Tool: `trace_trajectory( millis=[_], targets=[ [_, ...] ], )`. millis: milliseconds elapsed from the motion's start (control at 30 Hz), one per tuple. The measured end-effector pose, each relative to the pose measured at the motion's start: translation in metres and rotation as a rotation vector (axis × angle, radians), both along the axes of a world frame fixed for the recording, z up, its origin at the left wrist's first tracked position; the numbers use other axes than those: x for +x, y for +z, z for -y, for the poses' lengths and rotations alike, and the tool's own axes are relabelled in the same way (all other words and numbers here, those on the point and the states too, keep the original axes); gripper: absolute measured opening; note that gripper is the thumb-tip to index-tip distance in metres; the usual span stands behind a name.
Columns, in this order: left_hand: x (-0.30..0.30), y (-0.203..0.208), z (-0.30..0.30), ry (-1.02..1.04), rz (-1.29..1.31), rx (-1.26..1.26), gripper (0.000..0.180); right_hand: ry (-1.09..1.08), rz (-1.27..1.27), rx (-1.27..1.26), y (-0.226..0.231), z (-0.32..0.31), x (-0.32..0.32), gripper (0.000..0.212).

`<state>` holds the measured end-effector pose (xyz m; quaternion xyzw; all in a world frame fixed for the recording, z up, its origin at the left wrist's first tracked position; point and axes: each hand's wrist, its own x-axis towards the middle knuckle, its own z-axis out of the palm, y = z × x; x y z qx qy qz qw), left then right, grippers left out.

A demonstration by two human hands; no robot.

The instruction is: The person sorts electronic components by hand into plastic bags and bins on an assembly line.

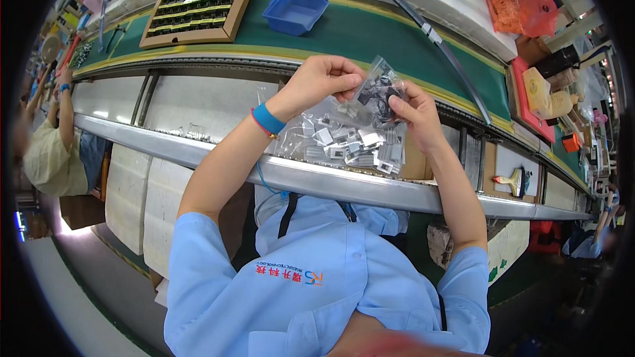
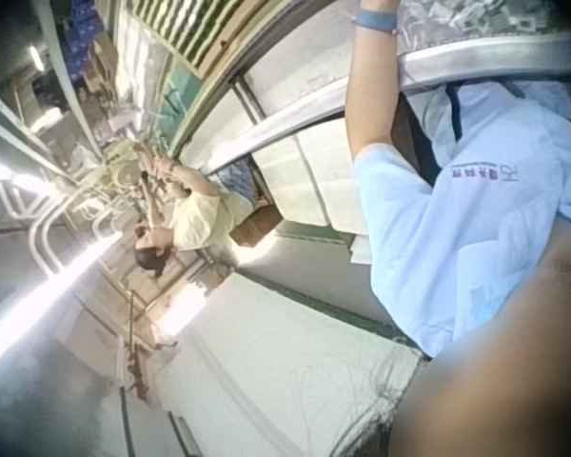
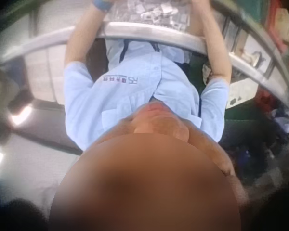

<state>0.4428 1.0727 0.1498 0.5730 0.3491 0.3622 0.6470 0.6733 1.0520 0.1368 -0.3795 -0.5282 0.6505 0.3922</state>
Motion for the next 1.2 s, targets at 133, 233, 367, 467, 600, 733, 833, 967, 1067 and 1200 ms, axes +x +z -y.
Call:
trace_trajectory(
  millis=[133, 233, 367, 467, 600, 733, 833, 967, 1067, 1200],
  targets=[
    [0.011, 0.009, 0.012, -0.012, 0.013, -0.092, 0.027, 0.012, -0.053, 0.046, 0.004, 0.003, 0.0, 0.024],
    [0.011, 0.004, 0.015, -0.056, 0.002, -0.107, 0.027, 0.017, -0.074, 0.035, 0.004, 0.002, 0.003, 0.022],
    [0.008, 0.014, 0.019, -0.068, 0.057, -0.222, 0.022, 0.043, -0.066, 0.026, 0.008, 0.004, 0.005, 0.021],
    [0.009, 0.014, 0.021, -0.066, 0.099, -0.238, 0.019, 0.051, 0.005, 0.048, 0.006, 0.002, 0.006, 0.021],
    [0.013, 0.008, 0.022, -0.037, -0.111, -0.116, 0.019, 0.055, 0.06, 0.117, 0.007, 0.004, 0.002, 0.021],
    [0.011, 0.014, 0.024, -0.06, 0.014, -0.272, 0.019, 0.076, 0.078, 0.113, 0.01, 0.005, 0.007, 0.02],
    [0.009, 0.02, 0.028, -0.115, 0.06, -0.326, 0.018, 0.142, 0.085, 0.051, 0.018, 0.007, 0.008, 0.02],
    [0.011, 0.019, 0.035, -0.123, 0.107, -0.354, 0.016, 0.13, 0.06, 0.064, 0.019, 0.009, 0.006, 0.022],
    [0.012, 0.019, 0.032, -0.107, 0.13, -0.363, 0.015, 0.083, 0.102, 0.175, 0.015, 0.003, 0.005, 0.023],
    [0.013, 0.015, 0.035, -0.045, 0.14, -0.399, 0.014, -0.248, 0.444, 0.553, 0.018, 0.006, -0.01, 0.02]
  ],
)
